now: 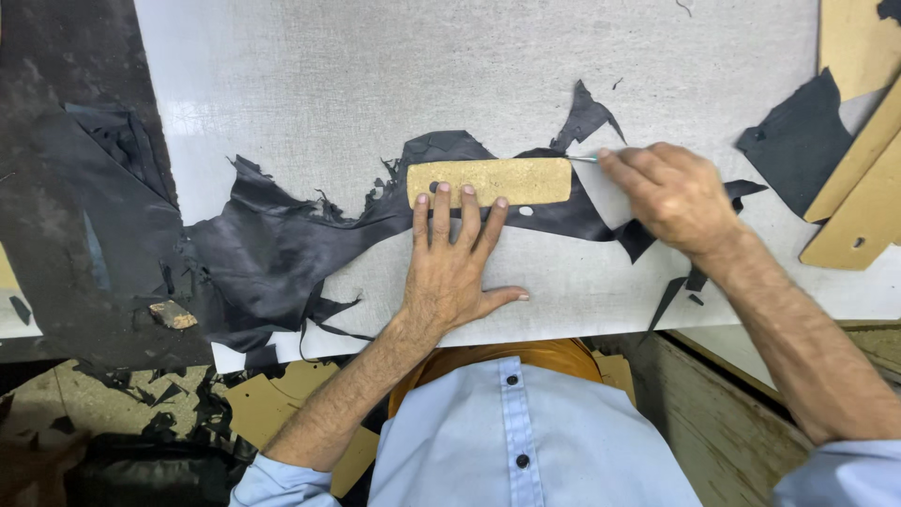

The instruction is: The person uses a utility knife to cut black leather pieces on a white work surface. They place cardboard templates on the leather, trace around them, and cut out the shapes. The person handles multiple templates and leather pieces, adjusting their positions as needed.

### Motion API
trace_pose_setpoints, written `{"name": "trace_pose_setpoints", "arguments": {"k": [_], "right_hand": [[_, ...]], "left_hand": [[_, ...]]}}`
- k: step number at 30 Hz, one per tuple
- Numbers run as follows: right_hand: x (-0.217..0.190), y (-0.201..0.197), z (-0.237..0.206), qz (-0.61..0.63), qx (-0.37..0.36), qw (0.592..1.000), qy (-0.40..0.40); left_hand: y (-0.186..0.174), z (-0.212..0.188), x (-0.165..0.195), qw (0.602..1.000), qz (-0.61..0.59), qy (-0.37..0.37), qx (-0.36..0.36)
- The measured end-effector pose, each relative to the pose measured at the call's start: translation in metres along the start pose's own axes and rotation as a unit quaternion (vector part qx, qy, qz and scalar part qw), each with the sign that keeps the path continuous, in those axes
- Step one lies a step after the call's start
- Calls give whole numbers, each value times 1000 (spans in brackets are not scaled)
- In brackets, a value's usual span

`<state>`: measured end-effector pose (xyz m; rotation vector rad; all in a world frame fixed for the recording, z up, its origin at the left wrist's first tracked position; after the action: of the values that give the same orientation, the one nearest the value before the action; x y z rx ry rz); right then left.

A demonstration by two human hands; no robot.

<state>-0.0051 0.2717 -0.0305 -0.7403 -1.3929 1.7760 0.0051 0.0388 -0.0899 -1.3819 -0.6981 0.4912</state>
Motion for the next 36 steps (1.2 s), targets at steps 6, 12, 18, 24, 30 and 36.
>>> {"name": "trace_pose_setpoints", "arguments": {"k": [6, 12, 18, 24, 30, 36], "right_hand": [[-6, -40, -38, 109, 125, 975, 149], [-64, 13, -26, 219, 145, 894, 364], [-69, 25, 0, 136, 128, 901, 392], [-117, 20, -34, 114, 32, 908, 401], [-122, -36, -57, 282, 195, 826, 447], [-162, 2, 39, 400, 87, 824, 392]], "left_hand": [[-11, 7, 3, 1000, 6, 10, -16], [-13, 56, 1, 992, 92, 69, -42], [-6, 89, 6, 971, 152, 105, -151], [-13, 93, 5, 964, 133, 118, -199], [-3, 108, -5, 953, 14, 176, -246], [5, 133, -11, 941, -50, 233, -241]]}}
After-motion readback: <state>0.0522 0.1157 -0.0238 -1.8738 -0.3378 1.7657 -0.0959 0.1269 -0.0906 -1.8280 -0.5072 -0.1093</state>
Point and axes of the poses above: each hand's wrist, its own z-axis towards the middle knuckle, its own y-axis out of the palm, x = y × z, the point moved 7 cm from there along z, towards the middle knuckle, and after that the axes turned 5 degrees about z, right-handed, at the moved point
